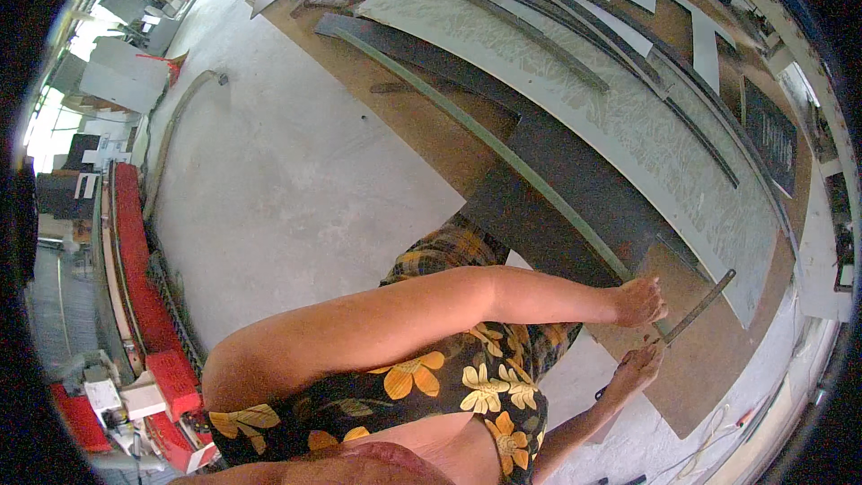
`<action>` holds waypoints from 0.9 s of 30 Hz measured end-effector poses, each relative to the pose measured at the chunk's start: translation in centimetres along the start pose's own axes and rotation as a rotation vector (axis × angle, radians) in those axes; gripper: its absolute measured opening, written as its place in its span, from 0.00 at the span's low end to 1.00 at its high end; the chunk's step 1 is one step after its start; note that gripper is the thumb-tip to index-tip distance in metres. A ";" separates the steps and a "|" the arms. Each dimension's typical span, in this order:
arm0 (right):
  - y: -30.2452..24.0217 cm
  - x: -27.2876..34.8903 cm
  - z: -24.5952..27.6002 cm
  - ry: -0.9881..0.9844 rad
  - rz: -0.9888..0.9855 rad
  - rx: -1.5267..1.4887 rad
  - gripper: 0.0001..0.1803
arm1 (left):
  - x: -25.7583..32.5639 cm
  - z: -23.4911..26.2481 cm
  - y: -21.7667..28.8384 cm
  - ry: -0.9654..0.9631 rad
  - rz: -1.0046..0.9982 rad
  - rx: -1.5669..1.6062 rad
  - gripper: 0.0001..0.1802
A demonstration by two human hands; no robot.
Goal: Marking, measuring, and sawing wood components for furniture assembly in a workshop environment.
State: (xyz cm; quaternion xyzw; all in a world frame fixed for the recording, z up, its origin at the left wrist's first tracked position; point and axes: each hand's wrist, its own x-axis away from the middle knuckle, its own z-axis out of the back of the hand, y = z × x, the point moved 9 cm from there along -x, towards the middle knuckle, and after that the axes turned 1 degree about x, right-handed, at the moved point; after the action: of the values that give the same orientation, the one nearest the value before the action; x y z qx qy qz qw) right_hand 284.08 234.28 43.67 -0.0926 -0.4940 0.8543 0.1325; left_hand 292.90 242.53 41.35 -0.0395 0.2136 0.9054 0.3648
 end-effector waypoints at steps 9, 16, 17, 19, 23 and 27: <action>2.5 1.4 2.6 0.007 -0.133 0.099 0.18 | -0.1 0.0 1.3 -0.003 -0.044 -0.082 0.08; 3.7 2.1 3.0 0.007 -0.114 0.036 0.19 | 0.2 0.7 -0.6 0.030 0.009 0.022 0.09; 2.0 2.4 3.0 0.019 0.071 0.259 0.18 | 0.5 1.3 -0.2 0.006 -0.013 0.019 0.09; 1.4 2.9 2.4 0.031 -0.200 0.043 0.17 | 1.1 3.5 -0.4 -0.005 -0.040 0.016 0.11; 0.1 3.3 2.4 0.030 -0.252 0.253 0.14 | 1.4 4.6 0.0 0.008 -0.063 -0.047 0.14; 0.7 3.4 2.6 0.026 -0.216 0.274 0.14 | 1.1 3.7 0.3 -0.024 -0.075 -0.055 0.16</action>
State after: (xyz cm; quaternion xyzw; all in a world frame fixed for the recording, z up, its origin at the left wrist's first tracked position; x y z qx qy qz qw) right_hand 280.06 232.90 44.24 -0.0309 -0.3784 0.8931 0.2413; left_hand 292.16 244.59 44.58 -0.0465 0.1824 0.8969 0.4001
